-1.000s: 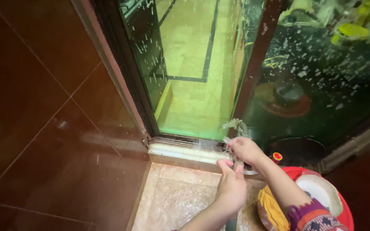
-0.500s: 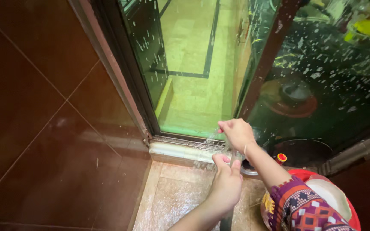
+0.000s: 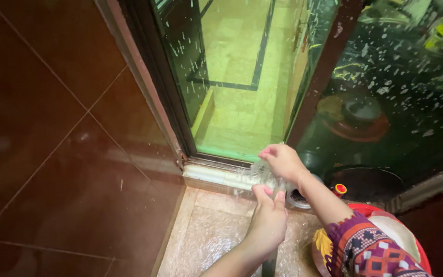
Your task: The person uses a hose to spray water onto a glass door and the surrounding tiled floor. They then use a squeegee to wipe the water off the glass surface, moving from top to bottom. The person also rinses a cloth and places it on a bucket.
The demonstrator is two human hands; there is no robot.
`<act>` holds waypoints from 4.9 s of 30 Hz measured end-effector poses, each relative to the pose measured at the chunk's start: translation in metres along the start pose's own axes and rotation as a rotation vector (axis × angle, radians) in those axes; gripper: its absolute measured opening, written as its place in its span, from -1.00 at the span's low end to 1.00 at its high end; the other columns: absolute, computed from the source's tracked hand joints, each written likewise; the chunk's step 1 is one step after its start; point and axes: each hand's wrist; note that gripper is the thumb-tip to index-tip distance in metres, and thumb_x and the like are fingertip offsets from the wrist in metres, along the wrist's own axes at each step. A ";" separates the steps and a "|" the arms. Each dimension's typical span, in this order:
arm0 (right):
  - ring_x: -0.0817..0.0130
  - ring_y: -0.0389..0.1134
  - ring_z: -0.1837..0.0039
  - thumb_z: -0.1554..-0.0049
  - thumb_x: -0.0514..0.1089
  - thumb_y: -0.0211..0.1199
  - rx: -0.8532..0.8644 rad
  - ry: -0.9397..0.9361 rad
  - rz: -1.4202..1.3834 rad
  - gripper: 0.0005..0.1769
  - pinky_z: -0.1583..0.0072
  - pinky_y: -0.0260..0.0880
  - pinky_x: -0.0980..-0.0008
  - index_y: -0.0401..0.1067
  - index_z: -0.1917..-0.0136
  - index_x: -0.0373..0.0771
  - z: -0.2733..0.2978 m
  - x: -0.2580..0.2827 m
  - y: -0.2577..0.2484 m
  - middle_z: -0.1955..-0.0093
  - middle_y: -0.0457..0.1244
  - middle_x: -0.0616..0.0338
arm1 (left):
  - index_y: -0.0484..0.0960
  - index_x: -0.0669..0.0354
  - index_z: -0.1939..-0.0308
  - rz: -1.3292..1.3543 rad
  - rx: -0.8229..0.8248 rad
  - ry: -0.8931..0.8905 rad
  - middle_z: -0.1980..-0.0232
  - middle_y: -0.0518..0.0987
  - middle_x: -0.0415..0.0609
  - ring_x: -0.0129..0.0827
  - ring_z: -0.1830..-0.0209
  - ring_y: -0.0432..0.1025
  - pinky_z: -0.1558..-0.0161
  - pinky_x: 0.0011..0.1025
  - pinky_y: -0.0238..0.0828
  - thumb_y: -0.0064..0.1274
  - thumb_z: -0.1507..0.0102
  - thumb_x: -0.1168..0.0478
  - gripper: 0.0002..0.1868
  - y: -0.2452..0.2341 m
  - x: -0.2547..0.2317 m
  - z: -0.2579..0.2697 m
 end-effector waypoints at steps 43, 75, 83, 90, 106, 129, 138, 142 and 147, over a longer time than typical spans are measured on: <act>0.39 0.10 0.62 -0.30 0.18 -0.09 0.424 0.666 -0.913 -0.46 0.60 0.01 0.43 0.56 0.06 -0.22 0.176 -0.011 0.052 0.48 0.22 0.17 | 0.14 0.03 -0.17 0.391 -0.252 -0.215 0.45 0.42 -0.01 -0.42 0.73 0.19 0.70 -0.40 0.05 -0.27 -0.43 0.10 -0.73 0.026 0.098 0.019; 0.38 0.10 0.34 -0.36 0.16 0.17 0.017 0.202 -0.593 -0.46 0.29 0.11 0.37 0.44 0.20 -0.36 0.070 0.044 -0.002 0.35 0.14 0.13 | 0.08 -0.06 -0.12 -0.019 -0.107 0.112 0.39 0.45 0.00 -0.33 0.49 0.35 0.40 -0.26 0.29 -0.25 -0.44 0.09 -0.75 0.002 -0.022 0.109; 0.34 0.33 0.12 -0.29 -0.09 0.10 0.165 0.295 -1.191 -0.74 0.08 0.40 0.34 0.44 -0.13 -0.28 0.081 0.041 0.017 0.10 0.29 0.13 | 0.11 0.01 -0.13 0.004 -0.262 0.159 0.16 0.54 0.15 -0.13 0.21 0.51 0.15 -0.17 0.42 -0.21 -0.45 0.06 -0.72 -0.002 -0.031 0.066; 0.17 0.43 0.02 -0.29 0.37 -0.22 0.420 0.406 -1.336 -0.28 0.00 0.48 0.20 0.34 -0.26 -0.28 0.131 0.095 -0.020 0.03 0.38 -0.05 | 0.09 -0.02 -0.17 -0.119 -0.383 0.159 -0.07 0.52 0.36 0.16 -0.06 0.50 -0.06 0.00 0.38 -0.16 -0.41 0.04 -0.64 0.002 -0.052 0.032; 0.35 0.41 0.20 -0.35 0.17 -0.14 0.397 0.333 -1.060 -0.52 0.17 0.44 0.31 0.36 -0.13 -0.26 0.127 0.106 -0.051 0.13 0.36 0.11 | 0.03 0.13 -0.16 -0.345 -0.378 0.174 0.00 0.58 0.44 0.32 -0.04 0.50 -0.12 0.10 0.35 -0.24 -0.41 0.02 -0.60 -0.007 -0.101 0.007; 0.55 0.06 0.37 -0.34 0.14 -0.12 0.469 0.296 -0.921 -0.56 0.24 0.17 0.44 0.32 -0.15 -0.26 0.170 0.110 -0.092 0.33 0.07 0.37 | 0.69 0.19 0.43 -0.107 -0.271 0.524 0.44 0.62 -0.03 -0.31 0.49 0.45 0.33 -0.27 0.38 -0.06 -0.37 -0.13 -0.48 -0.064 -0.120 -0.165; 0.50 0.12 0.33 -0.32 0.03 -0.09 0.351 0.341 -0.977 -0.70 0.22 0.23 0.41 0.28 -0.11 -0.20 0.139 0.090 -0.073 0.28 0.15 0.31 | 0.70 0.35 0.11 -0.231 0.511 0.028 0.27 0.74 -0.04 -0.49 0.36 0.58 0.33 -0.59 0.57 -0.09 -0.40 -0.02 -0.54 -0.030 -0.173 -0.068; 0.49 0.16 0.30 -0.29 -0.05 -0.05 0.364 0.334 -1.047 -0.70 0.21 0.24 0.44 0.34 -0.14 -0.26 0.134 0.085 -0.071 0.26 0.16 0.31 | 0.73 0.26 0.01 -0.368 0.639 -0.085 0.16 0.75 -0.08 -0.51 0.23 0.62 0.23 -0.50 0.58 -0.04 -0.37 0.09 -0.64 -0.041 -0.196 -0.028; 0.48 0.14 0.30 -0.31 0.14 0.02 0.396 0.336 -1.030 -0.61 0.20 0.22 0.47 0.33 -0.07 -0.25 0.138 0.093 -0.074 0.30 0.14 0.32 | 0.82 0.26 0.29 -0.616 0.089 0.372 0.28 0.74 0.06 -0.35 0.45 0.50 0.27 -0.32 0.43 0.23 -0.21 0.13 -0.76 -0.054 -0.165 -0.082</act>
Point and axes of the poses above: each hand's wrist, its own z-axis away from the middle knuckle, its own y-axis out of the palm, x = y × z
